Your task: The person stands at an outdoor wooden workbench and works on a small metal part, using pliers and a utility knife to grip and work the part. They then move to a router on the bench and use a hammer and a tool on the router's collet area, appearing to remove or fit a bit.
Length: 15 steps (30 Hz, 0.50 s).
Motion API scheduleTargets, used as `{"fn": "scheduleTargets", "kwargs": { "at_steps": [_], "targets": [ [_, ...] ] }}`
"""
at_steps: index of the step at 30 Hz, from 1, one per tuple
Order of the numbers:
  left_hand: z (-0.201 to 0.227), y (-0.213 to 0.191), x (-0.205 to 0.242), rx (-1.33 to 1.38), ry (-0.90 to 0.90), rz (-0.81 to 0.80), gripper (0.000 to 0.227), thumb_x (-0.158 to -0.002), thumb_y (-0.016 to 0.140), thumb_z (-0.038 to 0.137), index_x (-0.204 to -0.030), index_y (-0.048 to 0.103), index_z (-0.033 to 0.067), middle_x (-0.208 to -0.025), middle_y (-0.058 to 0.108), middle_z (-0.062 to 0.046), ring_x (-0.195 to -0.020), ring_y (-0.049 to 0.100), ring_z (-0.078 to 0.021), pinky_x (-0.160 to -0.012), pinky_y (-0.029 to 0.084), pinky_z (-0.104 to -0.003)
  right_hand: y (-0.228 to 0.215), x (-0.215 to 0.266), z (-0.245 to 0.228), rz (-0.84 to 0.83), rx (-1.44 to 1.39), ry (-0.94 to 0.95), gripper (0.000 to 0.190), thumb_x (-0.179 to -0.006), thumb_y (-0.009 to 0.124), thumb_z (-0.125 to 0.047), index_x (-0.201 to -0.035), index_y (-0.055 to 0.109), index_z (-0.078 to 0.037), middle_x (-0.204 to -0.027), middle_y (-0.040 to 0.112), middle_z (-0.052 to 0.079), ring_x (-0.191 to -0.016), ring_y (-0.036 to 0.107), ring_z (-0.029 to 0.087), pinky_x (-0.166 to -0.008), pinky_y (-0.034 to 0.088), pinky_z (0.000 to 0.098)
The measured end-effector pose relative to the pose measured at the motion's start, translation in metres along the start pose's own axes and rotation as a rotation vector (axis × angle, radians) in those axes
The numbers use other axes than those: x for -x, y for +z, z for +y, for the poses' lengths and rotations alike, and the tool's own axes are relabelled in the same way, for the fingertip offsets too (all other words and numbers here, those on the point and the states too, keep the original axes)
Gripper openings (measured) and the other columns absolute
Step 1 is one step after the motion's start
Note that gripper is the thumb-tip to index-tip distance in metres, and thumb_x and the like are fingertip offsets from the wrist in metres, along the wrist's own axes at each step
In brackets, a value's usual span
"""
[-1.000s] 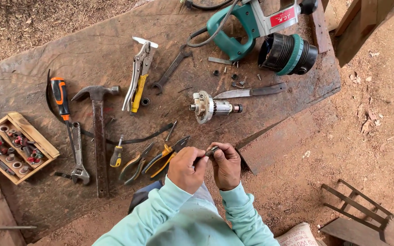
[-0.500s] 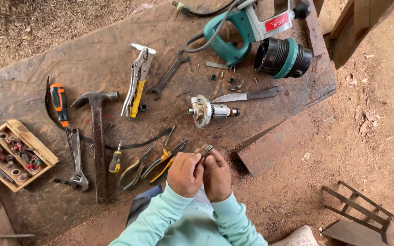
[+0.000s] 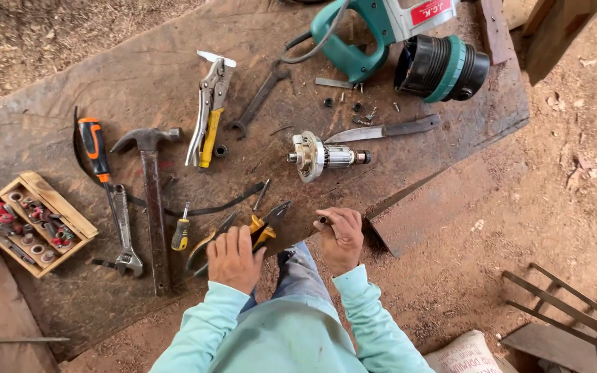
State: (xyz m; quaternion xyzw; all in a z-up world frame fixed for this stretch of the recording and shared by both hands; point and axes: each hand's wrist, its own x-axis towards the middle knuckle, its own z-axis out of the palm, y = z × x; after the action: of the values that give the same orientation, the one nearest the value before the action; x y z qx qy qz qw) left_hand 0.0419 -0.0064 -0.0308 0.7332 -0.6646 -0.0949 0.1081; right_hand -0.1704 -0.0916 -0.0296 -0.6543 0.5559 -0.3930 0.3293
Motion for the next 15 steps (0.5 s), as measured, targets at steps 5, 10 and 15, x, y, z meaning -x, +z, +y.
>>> {"fn": "scheduleTargets", "kwargs": {
  "at_steps": [5, 10, 15],
  "targets": [
    [0.015, -0.003, -0.001, 0.088, 0.016, -0.045, 0.068, -0.083, 0.074, 0.032, -0.137, 0.050, -0.0015, -0.123, 0.056, -0.024, -0.107, 0.057, -0.0422, -0.092, 0.048, -0.050, 0.016, -0.001, 0.006, 0.062, 0.190, -0.050, 0.029, -0.079, 0.084, -0.012, -0.107, 0.076, -0.016, -0.106, 0.074, -0.001, -0.108, 0.060, 0.025, -0.101, 0.042, 0.0378],
    [0.035, -0.013, -0.005, 0.482, 0.125, 0.054, 0.067, -0.095, 0.068, 0.031, -0.143, 0.043, -0.0066, -0.130, 0.054, -0.029, -0.111, 0.060, -0.0440, -0.091, 0.054, -0.045, 0.022, 0.006, 0.023, 0.075, 0.224, -0.098, 0.021, -0.082, 0.082, -0.012, -0.101, 0.074, -0.014, -0.105, 0.074, -0.001, -0.109, 0.062, 0.022, -0.099, 0.040, 0.0379],
    [0.042, 0.005, -0.016, 0.410, 0.187, 0.022, 0.068, -0.091, 0.069, 0.032, -0.143, 0.044, -0.0057, -0.128, 0.055, -0.028, -0.109, 0.061, -0.0441, -0.090, 0.054, -0.047, 0.026, 0.011, 0.033, 0.095, 0.247, -0.091, 0.024, -0.074, 0.076, -0.004, -0.095, 0.072, -0.013, -0.101, 0.071, -0.001, -0.108, 0.063, 0.024, -0.097, 0.040, 0.0395]
  ]
}}
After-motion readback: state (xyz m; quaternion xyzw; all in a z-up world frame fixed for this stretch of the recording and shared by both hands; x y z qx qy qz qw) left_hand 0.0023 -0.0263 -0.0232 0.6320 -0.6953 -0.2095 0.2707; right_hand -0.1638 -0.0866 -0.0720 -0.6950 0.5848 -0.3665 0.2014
